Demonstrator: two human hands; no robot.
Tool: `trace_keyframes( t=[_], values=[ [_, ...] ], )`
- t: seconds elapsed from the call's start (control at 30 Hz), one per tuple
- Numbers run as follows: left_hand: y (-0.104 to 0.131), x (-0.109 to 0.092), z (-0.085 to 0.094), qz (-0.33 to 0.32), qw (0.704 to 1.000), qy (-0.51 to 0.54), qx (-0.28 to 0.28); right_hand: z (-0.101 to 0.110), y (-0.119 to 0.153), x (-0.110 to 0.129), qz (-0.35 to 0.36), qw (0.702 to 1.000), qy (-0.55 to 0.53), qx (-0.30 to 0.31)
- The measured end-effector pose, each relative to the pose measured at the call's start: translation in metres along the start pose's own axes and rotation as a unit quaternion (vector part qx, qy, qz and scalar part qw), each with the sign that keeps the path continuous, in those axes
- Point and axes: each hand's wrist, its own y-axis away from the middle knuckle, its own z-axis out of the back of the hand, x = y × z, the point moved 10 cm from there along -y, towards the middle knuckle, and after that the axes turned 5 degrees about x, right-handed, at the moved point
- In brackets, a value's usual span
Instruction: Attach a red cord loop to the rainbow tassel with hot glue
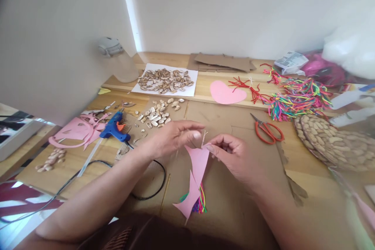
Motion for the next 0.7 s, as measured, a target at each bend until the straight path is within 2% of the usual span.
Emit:
trace_keyframes(
  t=[0.07,0.13,0.2,0.27,0.33,0.4,0.47,0.6,0.7],
  values=[
    [0.006,-0.003,-0.014,0.008,0.996,0.091,0.020,-0.003,0.000,0.007,0.024,0.999,0.001,-0.022],
    [0.013,-0.004,-0.024,0.010,0.991,0.129,0.031,-0.007,0.003,0.011,0.043,0.999,0.011,-0.026],
    [0.024,-0.003,-0.019,0.012,0.992,0.126,0.003,-0.004,0.005,0.009,0.042,0.997,0.044,-0.040],
    [0.041,0.000,-0.006,0.021,0.990,0.134,-0.022,0.007,0.004,0.004,0.031,0.989,0.127,-0.071],
    [0.064,0.005,0.011,0.038,0.986,0.160,-0.037,0.016,-0.002,0.005,0.049,0.959,0.266,-0.084],
    [0.093,0.012,0.036,0.058,0.982,0.166,-0.072,0.019,-0.007,0.013,0.106,0.921,0.362,-0.094],
    [0.124,0.019,0.064,0.078,0.982,0.129,-0.114,0.016,-0.010,0.020,0.154,0.897,0.404,-0.091],
    [0.183,0.029,0.123,0.112,0.965,0.023,-0.235,-0.008,-0.007,0.019,0.186,0.870,0.456,-0.025],
    [0.220,0.038,0.149,0.163,0.936,-0.004,-0.312,-0.023,0.001,0.015,0.212,0.841,0.498,-0.002]
  ],
)
